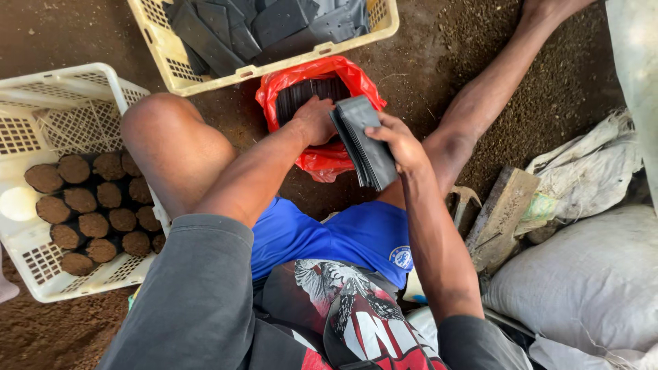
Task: The person sits on the ground and transfers black plastic sheets from a beige crate into a red plastic bag. They pick up stacks of sheets, align them, and place them into the bag repeatedly.
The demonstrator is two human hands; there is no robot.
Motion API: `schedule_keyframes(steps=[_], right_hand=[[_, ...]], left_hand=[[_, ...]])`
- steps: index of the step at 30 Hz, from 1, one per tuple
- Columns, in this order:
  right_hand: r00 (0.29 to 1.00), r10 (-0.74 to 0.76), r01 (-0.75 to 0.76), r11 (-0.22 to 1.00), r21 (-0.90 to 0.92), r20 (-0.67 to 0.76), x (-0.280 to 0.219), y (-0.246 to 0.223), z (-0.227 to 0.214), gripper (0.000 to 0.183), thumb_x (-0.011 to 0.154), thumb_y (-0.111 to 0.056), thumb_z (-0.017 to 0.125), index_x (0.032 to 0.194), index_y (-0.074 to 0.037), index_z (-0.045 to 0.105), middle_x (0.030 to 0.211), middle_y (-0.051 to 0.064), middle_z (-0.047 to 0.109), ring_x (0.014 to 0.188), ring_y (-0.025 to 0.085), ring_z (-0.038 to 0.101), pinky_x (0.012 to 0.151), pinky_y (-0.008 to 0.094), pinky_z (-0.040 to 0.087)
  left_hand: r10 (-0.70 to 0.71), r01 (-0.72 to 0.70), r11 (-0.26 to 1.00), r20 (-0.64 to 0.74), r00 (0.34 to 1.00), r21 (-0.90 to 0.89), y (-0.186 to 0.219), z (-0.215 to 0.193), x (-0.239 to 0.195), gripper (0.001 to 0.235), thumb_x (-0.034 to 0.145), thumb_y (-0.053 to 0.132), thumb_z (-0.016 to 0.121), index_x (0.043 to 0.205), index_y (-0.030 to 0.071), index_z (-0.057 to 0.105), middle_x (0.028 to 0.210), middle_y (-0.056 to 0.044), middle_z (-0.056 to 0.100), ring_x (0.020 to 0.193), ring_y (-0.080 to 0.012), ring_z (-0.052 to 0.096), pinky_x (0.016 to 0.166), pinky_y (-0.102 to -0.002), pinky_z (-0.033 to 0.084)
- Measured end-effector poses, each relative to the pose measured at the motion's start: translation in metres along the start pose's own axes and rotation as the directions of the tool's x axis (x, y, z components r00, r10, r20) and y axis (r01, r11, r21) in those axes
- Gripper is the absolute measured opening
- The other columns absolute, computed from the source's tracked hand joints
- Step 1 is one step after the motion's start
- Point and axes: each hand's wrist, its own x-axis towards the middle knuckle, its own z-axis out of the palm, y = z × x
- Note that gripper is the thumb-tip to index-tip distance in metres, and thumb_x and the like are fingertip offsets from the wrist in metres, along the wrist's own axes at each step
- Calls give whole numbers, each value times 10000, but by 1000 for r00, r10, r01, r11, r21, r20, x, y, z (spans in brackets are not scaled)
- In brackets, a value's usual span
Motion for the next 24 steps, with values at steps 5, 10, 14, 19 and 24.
schedule_keyframes(steps=[5, 10, 14, 19, 24], right_hand=[[978, 176, -208, 883, -420, -115, 45, -18, -1, 463, 867, -191, 718, 1275, 21, 662, 1034, 109, 734, 820, 165, 695, 736, 297, 575], [984, -41, -152, 308, -939, -173, 60, -25, -12, 460, 812, -262, 802, 1166, 17, 711, 1001, 197, 758, 917, 279, 739, 830, 396, 569], [952, -45, -305, -78, -949, -303, 81, -16, -7, 509, 760, -278, 809, 1125, 54, 688, 1065, 284, 708, 1036, 399, 694, 890, 463, 564], [930, 112, -323, -210, -923, -351, 115, -4, 5, 442, 791, -277, 770, 1091, 44, 723, 1113, 295, 702, 1094, 386, 695, 931, 453, 568], [915, -87, -402, -83, -912, -395, 133, 14, -5, 442, 833, -332, 767, 1093, 20, 706, 1106, 270, 716, 1077, 394, 702, 923, 472, 570]], left_hand=[[25, -14, 980, -54, 998, 198, -5, 24, 2, 407, 954, 286, 651, 1352, 202, 651, 1414, -64, 575, 1328, -313, 508, 1186, -557, 284], [39, -19, 992, -168, 985, 122, -9, 34, 6, 571, 857, 173, 670, 1418, 218, 572, 1612, -47, 327, 1248, -329, 537, 1106, -606, 302], [18, -1, 994, -157, 988, 110, -2, 29, 11, 634, 895, 130, 640, 1504, 243, 501, 1612, -37, 328, 1269, -335, 546, 1094, -627, 334], [-14, 28, 985, -80, 997, 173, 4, 18, 4, 670, 899, 124, 641, 1536, 219, 455, 1648, -32, 282, 1301, -324, 527, 1098, -620, 346], [-32, 39, 986, -47, 998, 160, 9, 10, 0, 692, 893, 97, 646, 1546, 206, 444, 1659, -45, 247, 1307, -334, 513, 1110, -644, 326]])
